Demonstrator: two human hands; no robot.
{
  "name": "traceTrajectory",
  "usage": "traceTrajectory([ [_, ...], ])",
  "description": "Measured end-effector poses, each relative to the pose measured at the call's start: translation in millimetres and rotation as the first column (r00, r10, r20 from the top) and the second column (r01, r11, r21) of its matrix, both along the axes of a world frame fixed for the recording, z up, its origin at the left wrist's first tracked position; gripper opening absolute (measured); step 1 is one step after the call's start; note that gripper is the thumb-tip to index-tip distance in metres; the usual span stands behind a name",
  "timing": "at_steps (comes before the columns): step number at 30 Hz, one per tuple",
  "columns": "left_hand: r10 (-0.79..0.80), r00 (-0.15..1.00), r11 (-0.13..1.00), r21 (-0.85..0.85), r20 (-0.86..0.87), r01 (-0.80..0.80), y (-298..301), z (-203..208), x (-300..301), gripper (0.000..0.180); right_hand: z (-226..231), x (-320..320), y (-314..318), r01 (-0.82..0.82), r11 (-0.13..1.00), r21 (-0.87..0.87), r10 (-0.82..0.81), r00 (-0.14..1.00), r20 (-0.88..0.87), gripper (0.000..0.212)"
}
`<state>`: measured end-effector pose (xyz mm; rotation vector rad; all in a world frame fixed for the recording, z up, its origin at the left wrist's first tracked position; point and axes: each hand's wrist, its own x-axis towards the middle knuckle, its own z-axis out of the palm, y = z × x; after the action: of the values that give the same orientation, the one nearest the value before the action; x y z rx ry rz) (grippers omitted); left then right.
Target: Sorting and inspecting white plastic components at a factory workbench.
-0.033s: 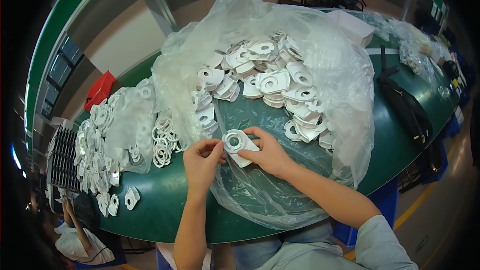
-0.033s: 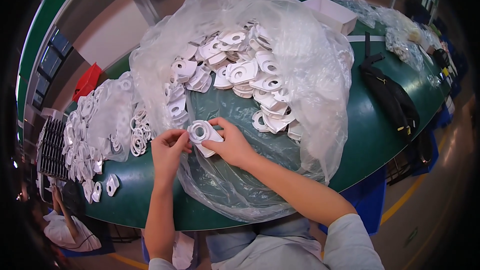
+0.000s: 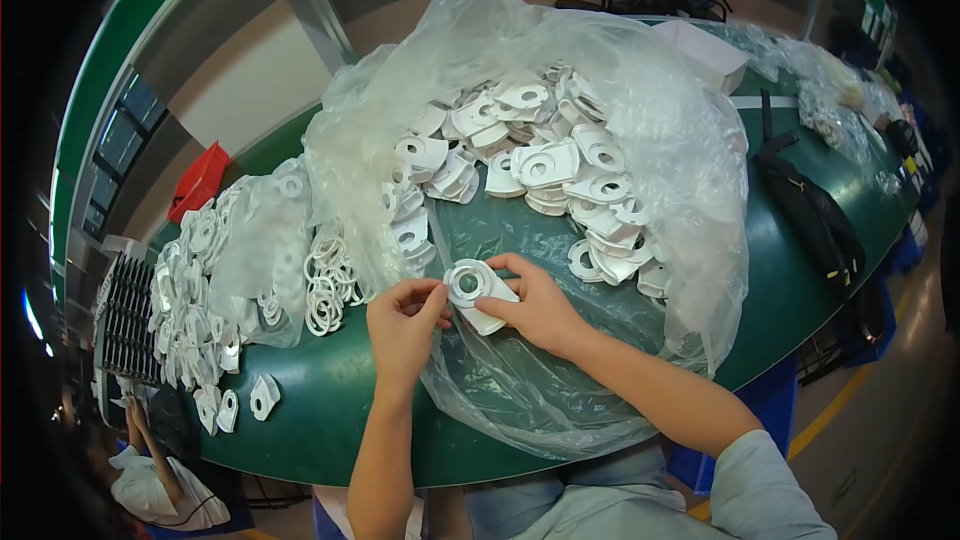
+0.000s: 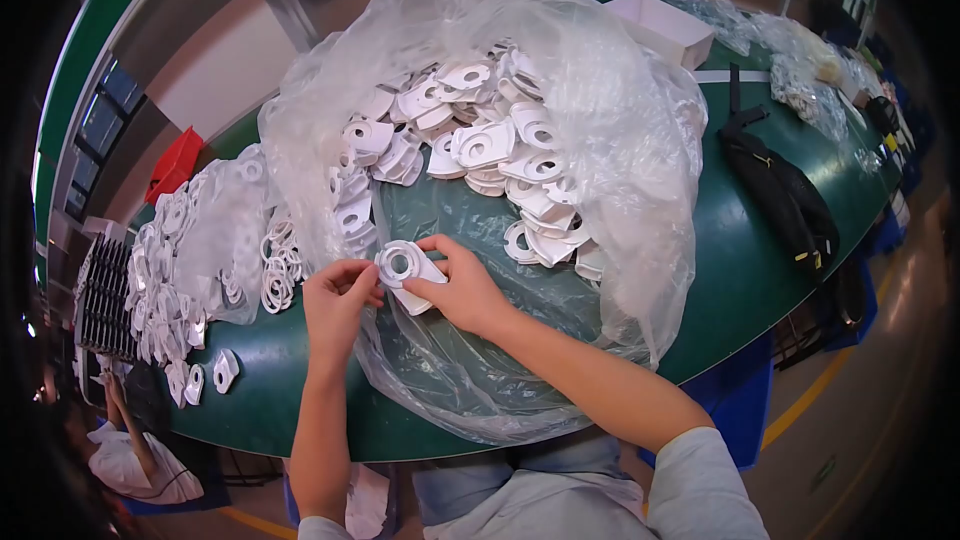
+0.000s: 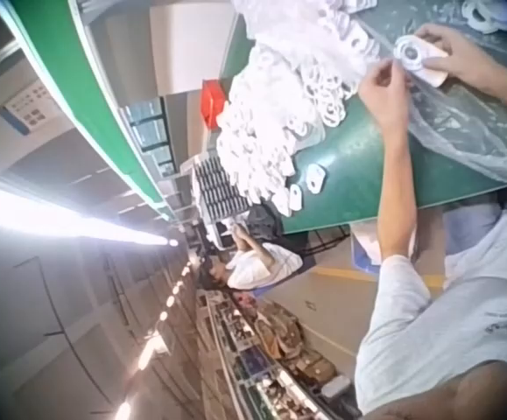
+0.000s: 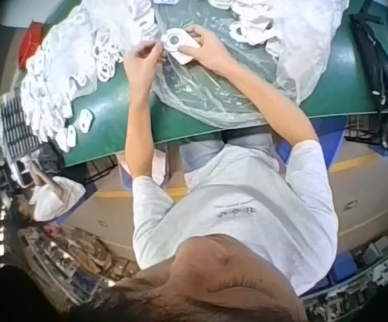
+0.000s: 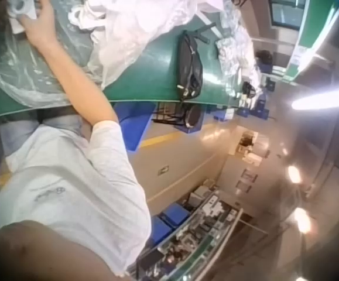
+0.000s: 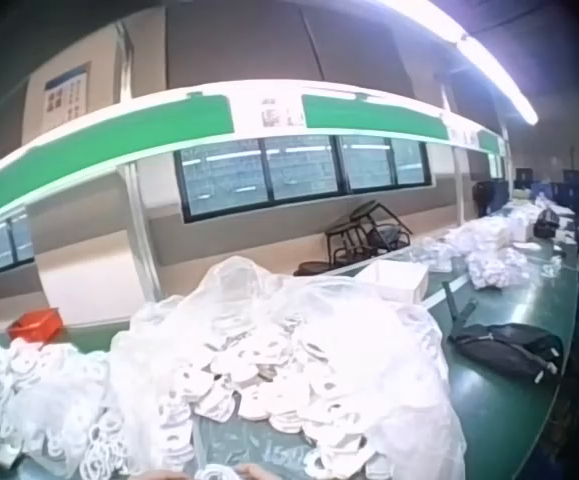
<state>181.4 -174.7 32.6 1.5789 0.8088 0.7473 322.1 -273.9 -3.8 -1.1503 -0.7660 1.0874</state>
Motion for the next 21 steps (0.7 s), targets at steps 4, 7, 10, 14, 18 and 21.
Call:
traceTrajectory([
  [4,0.001,1.0,1.0,0.01,-0.024,-0.001,-1.7,1.8,-0.1,0.013,-2.0,-0.1,-0.1,0.013,1.0,0.019,-0.013,1.0,0.018,0.036],
  [7,0.0,1.0,0.998,0.061,-0.03,0.002,-2.7,2.0,1.0,0.013,-2.3,-0.4,0.1,0.022,0.999,0.041,-0.02,0.998,-0.063,0.033],
  [10,0.009,0.998,0.994,0.113,-0.063,-0.002,-2.6,1.6,0.0,0.013,-3.0,-0.7,-0.1,0.039,0.996,0.075,-0.037,0.999,-0.029,0.031],
  [14,0.02,0.997,0.991,0.134,-0.07,-0.01,-2.2,1.3,-0.7,0.013,-0.7,-0.5,0.0,0.04,0.998,0.038,-0.042,0.998,0.042,0.032],
  [18,0.013,0.996,0.992,0.123,-0.083,-0.003,-3.0,2.1,1.2,0.013,-4.4,2.3,0.8,0.017,1.0,0.015,-0.017,1.0,-0.023,0.038],
  [21,0.015,0.997,0.993,0.12,-0.076,-0.006,-2.2,1.1,-0.5,0.015,2.4,0.7,-2.2,0.04,0.999,0.024,-0.043,0.993,0.113,0.032],
])
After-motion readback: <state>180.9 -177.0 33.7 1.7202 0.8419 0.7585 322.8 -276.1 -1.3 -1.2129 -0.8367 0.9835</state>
